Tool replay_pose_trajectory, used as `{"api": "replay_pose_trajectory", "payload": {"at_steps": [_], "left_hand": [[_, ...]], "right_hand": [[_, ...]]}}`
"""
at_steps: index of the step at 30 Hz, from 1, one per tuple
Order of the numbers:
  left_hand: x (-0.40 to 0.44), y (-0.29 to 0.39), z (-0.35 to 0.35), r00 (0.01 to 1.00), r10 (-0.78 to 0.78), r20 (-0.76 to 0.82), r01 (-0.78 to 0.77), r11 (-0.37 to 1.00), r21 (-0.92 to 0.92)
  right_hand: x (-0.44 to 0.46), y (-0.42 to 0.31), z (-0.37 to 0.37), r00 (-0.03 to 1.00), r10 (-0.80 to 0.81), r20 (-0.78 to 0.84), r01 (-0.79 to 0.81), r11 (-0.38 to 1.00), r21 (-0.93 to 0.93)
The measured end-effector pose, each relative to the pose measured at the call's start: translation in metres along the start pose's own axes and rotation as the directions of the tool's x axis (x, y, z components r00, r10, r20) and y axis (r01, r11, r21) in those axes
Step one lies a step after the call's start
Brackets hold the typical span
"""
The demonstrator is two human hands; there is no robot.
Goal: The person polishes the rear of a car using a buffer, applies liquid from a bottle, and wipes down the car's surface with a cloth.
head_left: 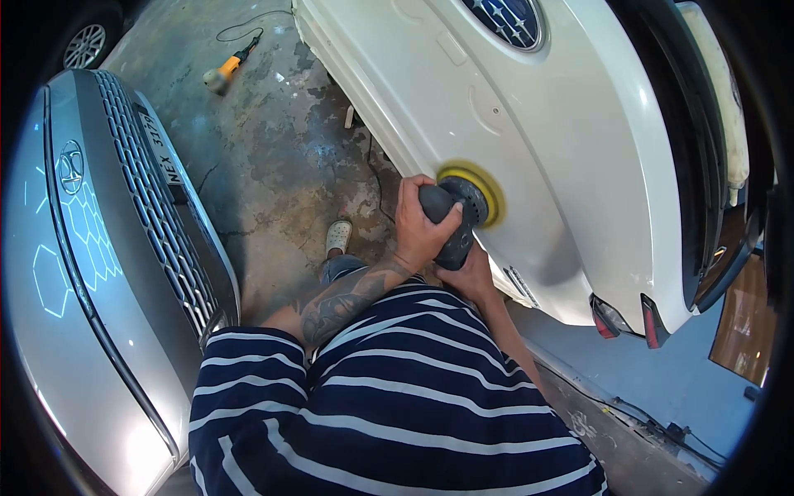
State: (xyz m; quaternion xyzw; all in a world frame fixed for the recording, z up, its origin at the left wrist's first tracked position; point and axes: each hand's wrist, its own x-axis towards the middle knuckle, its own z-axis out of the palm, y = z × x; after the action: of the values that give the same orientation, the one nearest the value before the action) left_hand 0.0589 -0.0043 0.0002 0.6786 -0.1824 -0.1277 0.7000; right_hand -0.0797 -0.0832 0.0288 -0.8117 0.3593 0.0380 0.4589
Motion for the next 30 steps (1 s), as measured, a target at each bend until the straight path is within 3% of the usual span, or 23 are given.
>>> {"api": "replay_pose_trajectory", "payload": {"at_steps": [6, 17, 22, 30], "left_hand": [[-0.027, 0.004, 0.012, 0.994, 0.015, 0.112, -0.018, 0.999, 0.026], [-0.027, -0.001, 0.01, 0.993, 0.07, 0.097, -0.078, 0.994, 0.081], [-0.01, 0.02, 0.01, 0.99, 0.085, 0.114, -0.094, 0.993, 0.073], [0.025, 0.066, 0.016, 0.953, 0.294, 0.076, -0.288, 0.955, -0.073]], "right_hand": [[-0.031, 0.019, 0.001, 0.997, 0.065, -0.038, -0.061, 0.992, 0.11], [-0.026, 0.046, 0.009, 0.999, -0.022, -0.023, 0.025, 0.995, 0.1], [-0.019, 0.016, 0.0, 0.998, 0.046, -0.038, -0.042, 0.994, 0.104], [-0.008, -0.004, -0.022, 0.991, -0.061, -0.116, 0.082, 0.981, 0.178]]}}
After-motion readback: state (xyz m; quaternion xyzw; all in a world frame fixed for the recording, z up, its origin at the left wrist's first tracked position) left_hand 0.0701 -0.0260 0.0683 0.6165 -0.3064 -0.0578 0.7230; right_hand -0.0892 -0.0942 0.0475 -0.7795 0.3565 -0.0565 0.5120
